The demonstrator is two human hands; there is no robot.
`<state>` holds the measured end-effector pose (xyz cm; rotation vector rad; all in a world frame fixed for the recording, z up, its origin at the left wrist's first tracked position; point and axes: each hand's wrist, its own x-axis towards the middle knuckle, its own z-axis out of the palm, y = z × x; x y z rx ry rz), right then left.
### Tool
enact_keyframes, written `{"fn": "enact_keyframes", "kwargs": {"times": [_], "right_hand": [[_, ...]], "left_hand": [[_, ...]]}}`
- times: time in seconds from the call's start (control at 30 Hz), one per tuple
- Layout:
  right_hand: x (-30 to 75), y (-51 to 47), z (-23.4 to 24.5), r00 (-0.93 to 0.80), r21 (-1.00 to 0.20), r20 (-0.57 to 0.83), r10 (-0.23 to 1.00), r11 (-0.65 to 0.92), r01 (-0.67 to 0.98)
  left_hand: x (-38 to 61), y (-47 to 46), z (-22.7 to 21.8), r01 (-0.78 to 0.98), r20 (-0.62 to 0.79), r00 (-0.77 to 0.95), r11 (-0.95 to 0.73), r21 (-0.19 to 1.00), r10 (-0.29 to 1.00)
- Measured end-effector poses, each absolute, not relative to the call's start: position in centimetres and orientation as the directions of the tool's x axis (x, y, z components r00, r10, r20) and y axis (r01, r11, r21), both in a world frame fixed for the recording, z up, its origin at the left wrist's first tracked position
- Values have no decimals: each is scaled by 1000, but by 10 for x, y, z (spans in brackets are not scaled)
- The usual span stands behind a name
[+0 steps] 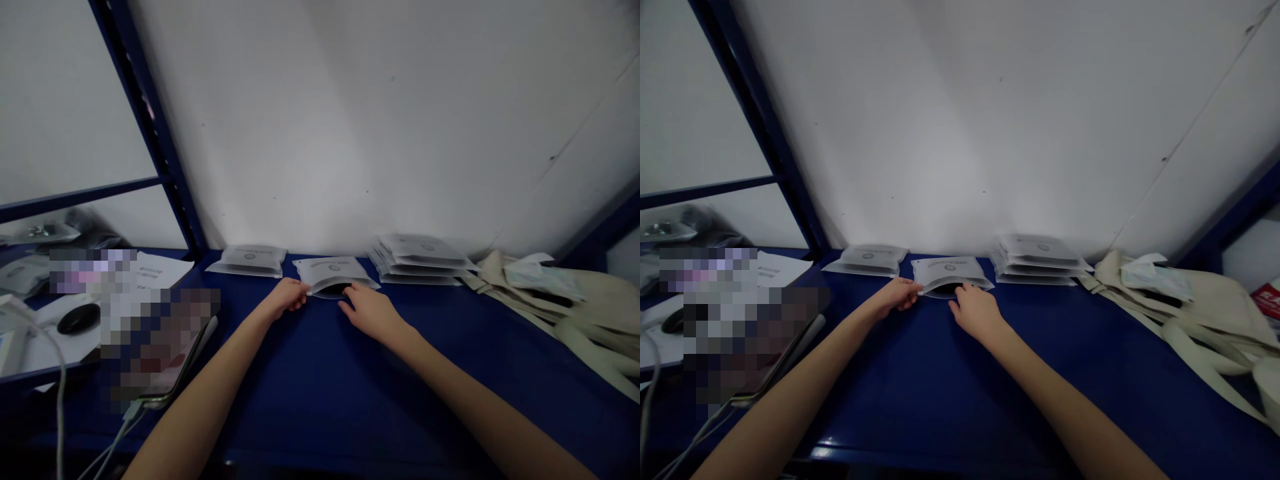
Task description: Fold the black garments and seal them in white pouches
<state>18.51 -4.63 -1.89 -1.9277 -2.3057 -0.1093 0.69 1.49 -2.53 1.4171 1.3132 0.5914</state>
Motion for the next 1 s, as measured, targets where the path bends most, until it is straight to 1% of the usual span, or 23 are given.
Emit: {"fn": "enact_keyframes", "kwargs": {"times": [0.03,0.1,0.17,0.2,0.23,0.27,0.33,0.43,0.53,0.6,0.67,0.77,1.0], "right_hand": [[181,-48,-18,-164,-106,175,971,184,977],[171,-51,-19,-168,-310,193,967,223,924],[161,-52,-22,-188,-560,128,974,228,797],[156,-53,-24,-204,-680,61,977,190,708],[152,-53,-26,-217,-782,-20,976,120,612],[150,-54,-27,-221,-856,-101,970,28,516],[147,-53,-27,-204,-931,-228,952,-151,333],[150,-52,-25,-167,-944,-329,929,-322,70],[154,-49,-23,-198,-882,-402,894,-436,-180],[156,-47,-23,-219,-829,-433,874,-482,-283],[155,-47,-24,-230,-798,-445,865,-500,-336],[151,-47,-25,-210,-787,-429,879,-477,-392],[157,-34,-26,-36,-816,-405,914,-379,-436]], "left_hand": [[8,15,-26,374,-295,285,178,910,912],[10,14,-28,336,-296,311,187,923,903],[13,13,-29,298,-293,346,192,935,891],[14,12,-29,284,-288,364,188,940,886],[16,11,-29,275,-280,379,182,944,882],[18,9,-28,267,-268,393,170,949,880],[20,6,-26,249,-232,427,133,959,874],[22,1,-22,219,-202,474,107,970,857],[21,0,-21,217,-235,501,143,966,833],[21,0,-21,217,-262,515,172,961,816],[21,1,-21,205,-271,525,189,960,807],[21,3,-21,183,-265,529,197,963,806],[14,8,-13,141,-262,470,221,965,843]]}}
